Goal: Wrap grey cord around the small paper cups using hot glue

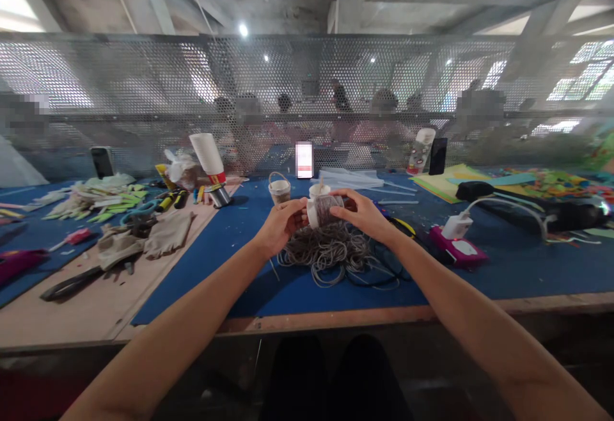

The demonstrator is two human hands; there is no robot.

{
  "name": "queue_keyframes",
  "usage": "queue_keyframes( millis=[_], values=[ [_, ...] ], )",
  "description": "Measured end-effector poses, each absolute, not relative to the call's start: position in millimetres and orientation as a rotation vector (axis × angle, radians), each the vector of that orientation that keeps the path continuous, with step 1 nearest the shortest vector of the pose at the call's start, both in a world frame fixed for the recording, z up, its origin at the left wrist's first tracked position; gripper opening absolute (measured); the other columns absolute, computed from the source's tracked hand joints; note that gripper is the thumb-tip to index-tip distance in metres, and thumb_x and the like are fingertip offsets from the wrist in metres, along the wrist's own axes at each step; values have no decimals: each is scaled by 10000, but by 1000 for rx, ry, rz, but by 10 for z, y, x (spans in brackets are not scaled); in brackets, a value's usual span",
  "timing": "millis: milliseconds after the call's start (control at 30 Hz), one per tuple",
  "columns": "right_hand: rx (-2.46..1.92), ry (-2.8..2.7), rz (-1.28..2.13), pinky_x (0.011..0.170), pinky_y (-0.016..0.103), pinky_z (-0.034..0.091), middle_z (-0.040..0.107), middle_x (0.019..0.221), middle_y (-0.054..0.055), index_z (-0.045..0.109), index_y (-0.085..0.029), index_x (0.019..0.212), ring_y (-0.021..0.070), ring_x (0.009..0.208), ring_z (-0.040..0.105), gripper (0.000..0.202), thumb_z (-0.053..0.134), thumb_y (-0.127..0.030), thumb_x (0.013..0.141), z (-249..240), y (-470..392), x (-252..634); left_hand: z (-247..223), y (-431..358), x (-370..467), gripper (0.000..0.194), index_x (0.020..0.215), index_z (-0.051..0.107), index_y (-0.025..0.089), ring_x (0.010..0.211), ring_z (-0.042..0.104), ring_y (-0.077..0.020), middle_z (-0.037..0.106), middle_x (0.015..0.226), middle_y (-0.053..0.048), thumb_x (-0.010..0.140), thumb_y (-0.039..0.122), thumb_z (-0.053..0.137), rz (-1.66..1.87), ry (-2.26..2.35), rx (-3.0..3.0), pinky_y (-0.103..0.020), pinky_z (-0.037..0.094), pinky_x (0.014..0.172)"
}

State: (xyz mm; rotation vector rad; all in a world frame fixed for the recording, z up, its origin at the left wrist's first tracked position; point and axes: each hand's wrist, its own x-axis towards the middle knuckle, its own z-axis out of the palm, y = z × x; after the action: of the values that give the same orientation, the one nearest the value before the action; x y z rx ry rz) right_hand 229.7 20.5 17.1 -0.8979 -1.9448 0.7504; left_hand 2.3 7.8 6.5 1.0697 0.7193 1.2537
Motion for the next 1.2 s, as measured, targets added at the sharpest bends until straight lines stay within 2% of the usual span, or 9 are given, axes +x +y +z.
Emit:
queue_keyframes(
  millis=[233,400,533,867,1067,1200],
  values=[
    [-810,-1954,610,984,441,513,639,1298,44,629,-310,1237,253,1126,627,399,670,-437,860,159,190,2276,56,85,20,202,767,722,124,616,586,-101,666,712,-37,737,309,799,1278,755,1115,-242,494,638],
    [-707,-1913,308,1103,440,419,643,1219,31,706,-309,1064,225,1206,572,198,683,-313,867,167,188,2263,44,92,22,209,762,740,123,637,585,-98,668,735,-39,718,312,818,1312,750,1152,-239,497,653],
    [-746,-1872,238,1080,430,431,629,1192,37,711,-273,904,218,1171,584,59,661,-281,874,171,183,2268,43,82,22,225,781,751,128,658,581,-95,674,754,-39,729,338,816,1311,736,1209,-237,495,664],
    [-830,-1927,156,999,422,451,641,1028,60,619,-239,822,229,1064,598,38,606,-249,857,201,164,2275,77,120,-5,237,780,750,126,710,611,-121,678,744,-39,696,326,846,1489,759,1127,-269,517,711],
    [-1092,-1834,86,901,360,479,653,1053,80,637,-211,1007,213,957,630,173,533,-297,899,159,327,2440,59,162,-25,308,849,767,138,763,642,-136,717,806,-45,665,367,860,1536,772,1109,-284,518,776],
    [-1435,-1740,-92,859,363,479,671,1034,92,648,-199,967,228,938,637,189,511,-314,906,125,472,2666,63,174,-23,303,810,770,140,728,627,-124,715,777,-35,617,344,885,1580,803,1073,-282,514,772]
  ],
)
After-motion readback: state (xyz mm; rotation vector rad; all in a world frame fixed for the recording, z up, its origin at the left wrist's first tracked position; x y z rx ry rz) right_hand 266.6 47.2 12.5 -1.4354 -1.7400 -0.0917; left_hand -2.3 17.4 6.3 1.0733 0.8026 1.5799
